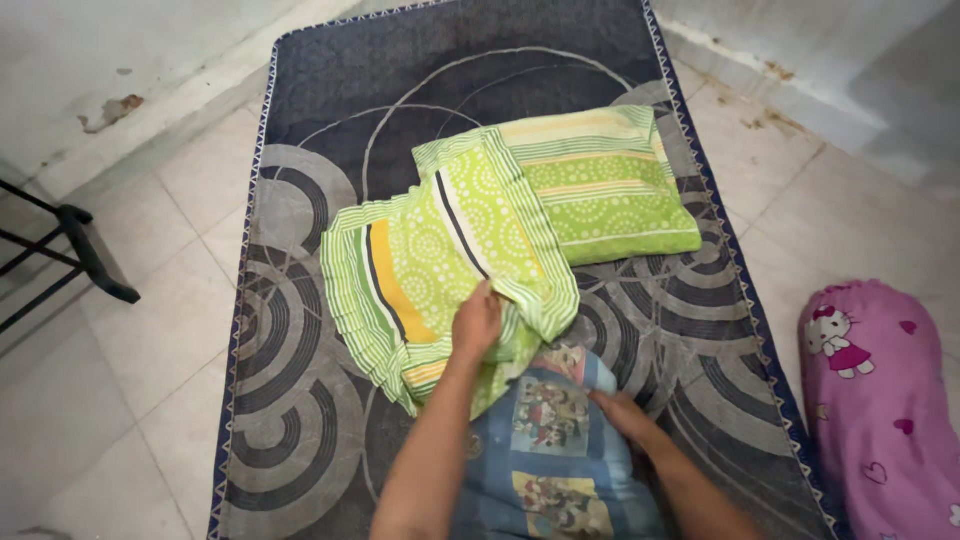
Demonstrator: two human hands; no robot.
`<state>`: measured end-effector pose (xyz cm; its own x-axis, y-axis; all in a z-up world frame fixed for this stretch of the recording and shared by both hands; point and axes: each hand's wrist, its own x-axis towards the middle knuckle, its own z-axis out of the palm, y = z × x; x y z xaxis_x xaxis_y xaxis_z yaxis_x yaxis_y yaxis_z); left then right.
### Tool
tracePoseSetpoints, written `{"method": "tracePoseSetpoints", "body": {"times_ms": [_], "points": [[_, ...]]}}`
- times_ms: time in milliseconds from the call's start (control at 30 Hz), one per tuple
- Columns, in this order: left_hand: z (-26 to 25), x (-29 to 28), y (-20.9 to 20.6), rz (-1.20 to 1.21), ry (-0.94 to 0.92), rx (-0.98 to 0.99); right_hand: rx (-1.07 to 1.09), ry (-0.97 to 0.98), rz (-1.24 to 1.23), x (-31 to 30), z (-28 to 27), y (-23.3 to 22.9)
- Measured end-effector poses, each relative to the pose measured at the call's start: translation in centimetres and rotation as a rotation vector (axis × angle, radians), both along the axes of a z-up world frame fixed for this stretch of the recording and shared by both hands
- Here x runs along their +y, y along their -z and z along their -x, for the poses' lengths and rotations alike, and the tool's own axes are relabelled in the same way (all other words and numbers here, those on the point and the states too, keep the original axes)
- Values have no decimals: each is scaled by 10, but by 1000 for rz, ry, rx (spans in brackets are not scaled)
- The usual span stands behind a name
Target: The person inserts a pillow into a pillowcase by hand and smooths the case over the pillow.
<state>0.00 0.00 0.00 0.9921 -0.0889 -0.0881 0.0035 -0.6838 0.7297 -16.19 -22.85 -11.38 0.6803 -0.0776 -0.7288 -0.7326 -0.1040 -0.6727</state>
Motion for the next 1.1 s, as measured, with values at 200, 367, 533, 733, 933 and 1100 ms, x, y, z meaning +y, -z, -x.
{"method": "tracePoseSetpoints", "body": {"times_ms": [200, 367, 533, 733, 933, 1100], "points": [[-34, 21, -11, 331, -193, -184, -17, -16, -31, -7, 14, -24], [-46, 32, -77, 481, -195, -337, -360, -86, -131, -7, 40, -56], [-50, 37, -114, 527, -245, -321, -462, -105, -179, -13, 77, -99], [-61, 52, -110, 787, -190, -379, -580, -72, -222, -24, 111, -126], [-46, 62, -135, 673, -89, -614, -616, -204, -239, -21, 112, -150], [1, 53, -165, 168, 216, -411, -585, -113, -212, 11, 95, -169]]}}
